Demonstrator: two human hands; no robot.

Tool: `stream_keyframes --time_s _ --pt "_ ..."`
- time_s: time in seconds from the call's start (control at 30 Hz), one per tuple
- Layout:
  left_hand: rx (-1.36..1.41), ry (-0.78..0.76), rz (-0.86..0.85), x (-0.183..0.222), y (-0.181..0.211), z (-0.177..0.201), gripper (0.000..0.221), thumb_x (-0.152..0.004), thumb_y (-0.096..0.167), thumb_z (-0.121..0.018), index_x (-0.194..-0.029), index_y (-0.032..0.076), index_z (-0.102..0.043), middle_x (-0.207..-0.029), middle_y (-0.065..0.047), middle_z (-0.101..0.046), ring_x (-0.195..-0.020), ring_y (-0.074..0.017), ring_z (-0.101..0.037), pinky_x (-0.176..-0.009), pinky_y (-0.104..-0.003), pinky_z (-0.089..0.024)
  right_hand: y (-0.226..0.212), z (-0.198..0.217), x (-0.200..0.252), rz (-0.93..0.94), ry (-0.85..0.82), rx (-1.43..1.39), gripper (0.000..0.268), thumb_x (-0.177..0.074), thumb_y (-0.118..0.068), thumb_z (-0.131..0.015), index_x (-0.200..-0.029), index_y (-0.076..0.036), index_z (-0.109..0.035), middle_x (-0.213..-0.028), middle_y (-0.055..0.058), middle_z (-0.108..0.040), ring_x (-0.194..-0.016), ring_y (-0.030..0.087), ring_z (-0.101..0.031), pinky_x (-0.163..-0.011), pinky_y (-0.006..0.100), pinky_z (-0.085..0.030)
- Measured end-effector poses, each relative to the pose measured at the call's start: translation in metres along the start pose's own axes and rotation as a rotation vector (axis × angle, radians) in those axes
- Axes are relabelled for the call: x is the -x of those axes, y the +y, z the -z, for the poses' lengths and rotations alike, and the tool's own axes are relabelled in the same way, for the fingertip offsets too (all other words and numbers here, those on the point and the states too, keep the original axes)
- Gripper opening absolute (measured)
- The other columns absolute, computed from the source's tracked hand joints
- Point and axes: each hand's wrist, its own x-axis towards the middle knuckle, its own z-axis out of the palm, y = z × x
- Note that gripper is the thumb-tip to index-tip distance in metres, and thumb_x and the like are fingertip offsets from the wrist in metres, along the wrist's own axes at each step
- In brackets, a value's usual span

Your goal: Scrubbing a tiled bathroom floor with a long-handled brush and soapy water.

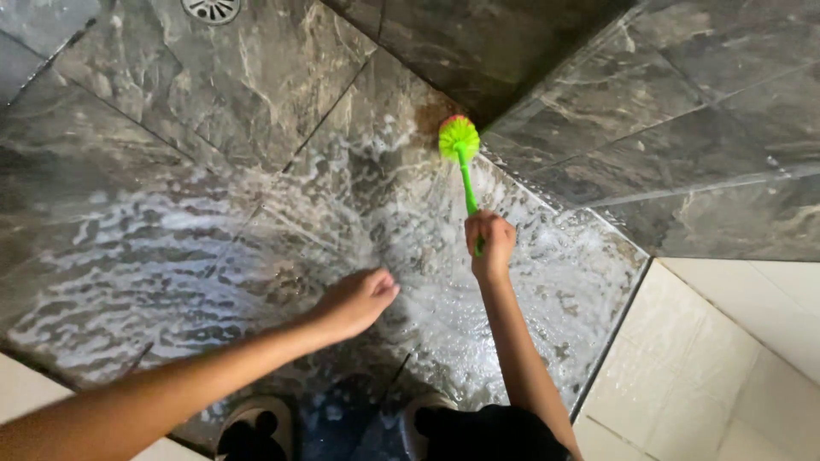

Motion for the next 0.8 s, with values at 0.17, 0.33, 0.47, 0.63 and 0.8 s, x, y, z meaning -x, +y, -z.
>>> stream_keyframes --time_s 0.17,0.33,0.47,0.63,0.8 --pt "0.159 -0.174 0.273 -0.111 0.022 -0.016 0.067 -0.101 0.065 -0.041 -0.115 0.003 -0.061 -0.099 -0.016 -0.07 -0.094 -0.0311 -0.069 -0.082 -0.048 -0.053 -0.003 -0.029 0.044 -0.078 0.046 -0.197 0.04 -0.102 -0.017 -0.047 -0.064 -0.011 -0.037 -0.054 0.011 -0.045 -0.06 0.023 -0.043 -0.067 0.035 -0.038" --pt "0.418 -0.394 0.279 -0.151 -0.01 -0.032 0.064 -0.099 0.063 -0.032 -0.103 0.008 -0.066 -0.081 -0.01 -0.068 -0.075 -0.027 -0.067 -0.066 -0.047 -0.049 -0.011 -0.083 0.068 -0.229 0.038 -0.419 0.028 -0.096 -0.022 -0.05 -0.072 -0.007 -0.047 -0.068 0.017 -0.058 -0.076 0.03 -0.056 -0.085 0.042 -0.042" --pt "0.377 -0.265 0.252 -0.172 -0.086 -0.02 0.03 -0.094 0.029 -0.055 -0.108 0.003 -0.058 -0.083 -0.014 -0.069 -0.069 -0.0276 -0.068 -0.061 -0.049 -0.053 -0.005 -0.091 0.082 -0.382 -0.016 -0.38 0.022 -0.095 -0.024 -0.052 -0.08 -0.007 -0.055 -0.078 0.018 -0.066 -0.092 0.033 -0.066 -0.098 0.045 -0.044" --pt "-0.23 0.015 -0.074 -0.161 -0.153 0.073 0.041 -0.097 0.038 -0.061 -0.117 0.002 -0.062 -0.101 -0.023 -0.072 -0.094 -0.0416 -0.069 -0.082 -0.054 -0.054 -0.027 -0.077 0.095 -0.421 -0.073 -0.116 0.021 -0.099 -0.022 -0.053 -0.087 -0.006 -0.059 -0.086 0.018 -0.07 -0.091 0.032 -0.066 -0.096 0.046 -0.046" --pt "-0.397 0.191 0.213 -0.16 -0.169 0.141 0.046 -0.099 0.049 -0.049 -0.11 0.011 -0.073 -0.112 -0.019 -0.072 -0.106 -0.041 -0.069 -0.085 -0.056 -0.053 -0.061 -0.063 0.113 -0.427 0.114 -0.015 0.024 -0.1 -0.025 -0.05 -0.087 -0.007 -0.058 -0.083 0.016 -0.068 -0.084 0.029 -0.065 -0.087 0.044 -0.047"
